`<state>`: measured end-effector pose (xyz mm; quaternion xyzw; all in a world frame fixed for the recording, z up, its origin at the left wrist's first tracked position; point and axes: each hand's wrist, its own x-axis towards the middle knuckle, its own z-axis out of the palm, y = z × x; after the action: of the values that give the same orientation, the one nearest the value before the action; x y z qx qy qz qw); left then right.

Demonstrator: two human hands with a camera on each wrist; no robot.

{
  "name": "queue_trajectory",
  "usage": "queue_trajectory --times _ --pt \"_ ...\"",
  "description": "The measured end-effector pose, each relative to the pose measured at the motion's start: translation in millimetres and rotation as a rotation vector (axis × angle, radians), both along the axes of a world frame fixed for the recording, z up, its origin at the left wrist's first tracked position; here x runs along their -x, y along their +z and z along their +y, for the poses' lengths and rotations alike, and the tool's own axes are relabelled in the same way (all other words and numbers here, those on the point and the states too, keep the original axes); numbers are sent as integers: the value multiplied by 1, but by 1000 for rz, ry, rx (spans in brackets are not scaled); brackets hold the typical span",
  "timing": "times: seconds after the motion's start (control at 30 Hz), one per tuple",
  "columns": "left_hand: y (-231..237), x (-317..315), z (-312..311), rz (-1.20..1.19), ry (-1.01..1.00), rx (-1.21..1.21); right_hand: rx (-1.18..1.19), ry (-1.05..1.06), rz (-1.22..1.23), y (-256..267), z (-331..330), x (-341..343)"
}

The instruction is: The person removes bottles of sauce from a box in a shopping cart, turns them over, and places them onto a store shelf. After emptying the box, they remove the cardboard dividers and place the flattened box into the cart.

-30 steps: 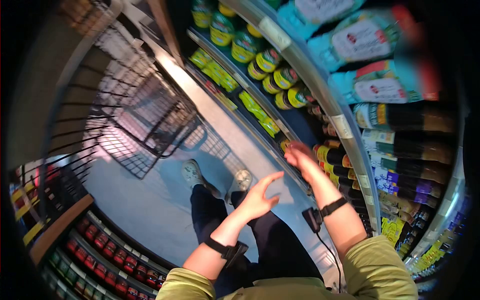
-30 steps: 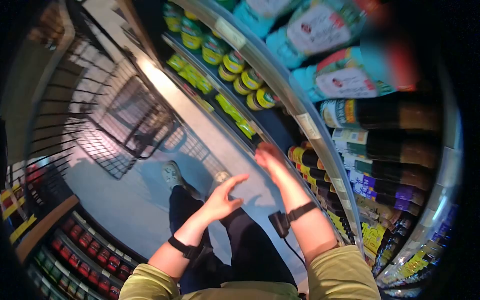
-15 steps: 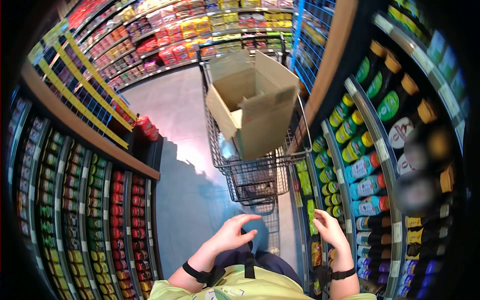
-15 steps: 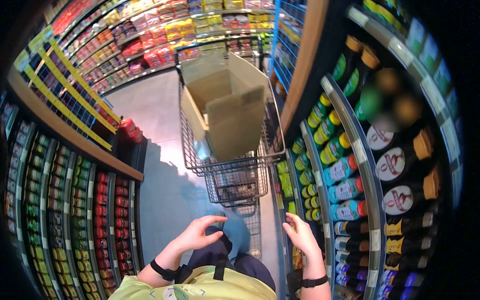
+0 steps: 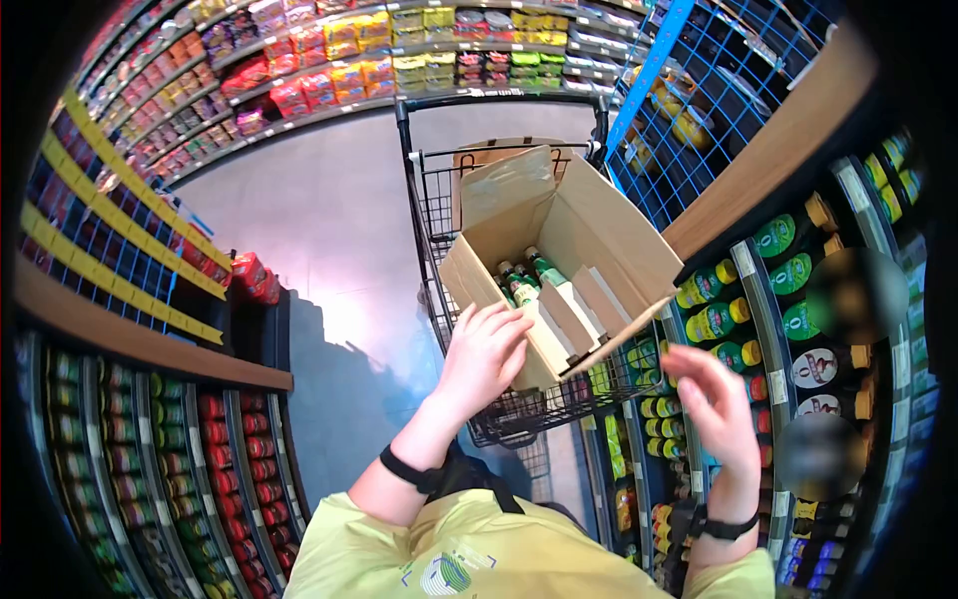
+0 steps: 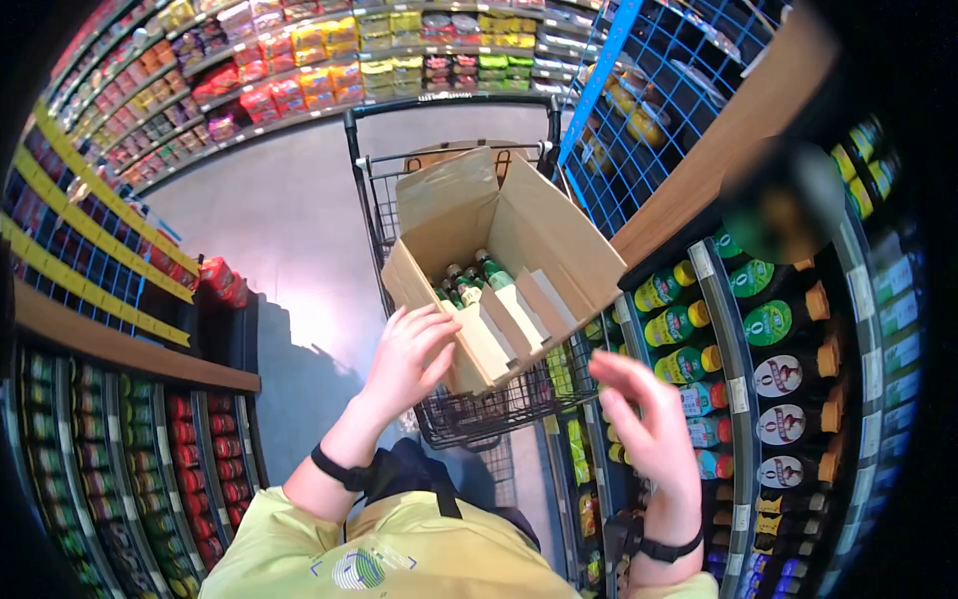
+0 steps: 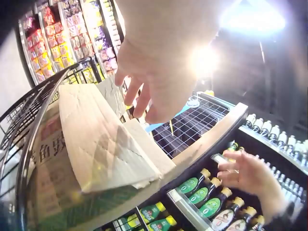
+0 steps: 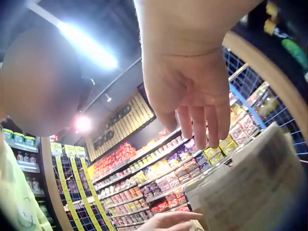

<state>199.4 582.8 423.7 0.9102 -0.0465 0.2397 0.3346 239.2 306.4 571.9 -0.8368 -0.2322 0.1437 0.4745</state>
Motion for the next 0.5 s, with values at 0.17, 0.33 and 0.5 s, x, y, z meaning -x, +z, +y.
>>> queue_trajectory --times 0.17,0.33,0.5 --pt "-23 -62 39 49 -177 -116 189 76 -152 30 150 -78" --pt "-24 -75 60 199 -295 -165 755 199 -33 -67 232 -177" --pt "-37 -77 70 141 -378 -30 1211 264 224 -198 265 -233"
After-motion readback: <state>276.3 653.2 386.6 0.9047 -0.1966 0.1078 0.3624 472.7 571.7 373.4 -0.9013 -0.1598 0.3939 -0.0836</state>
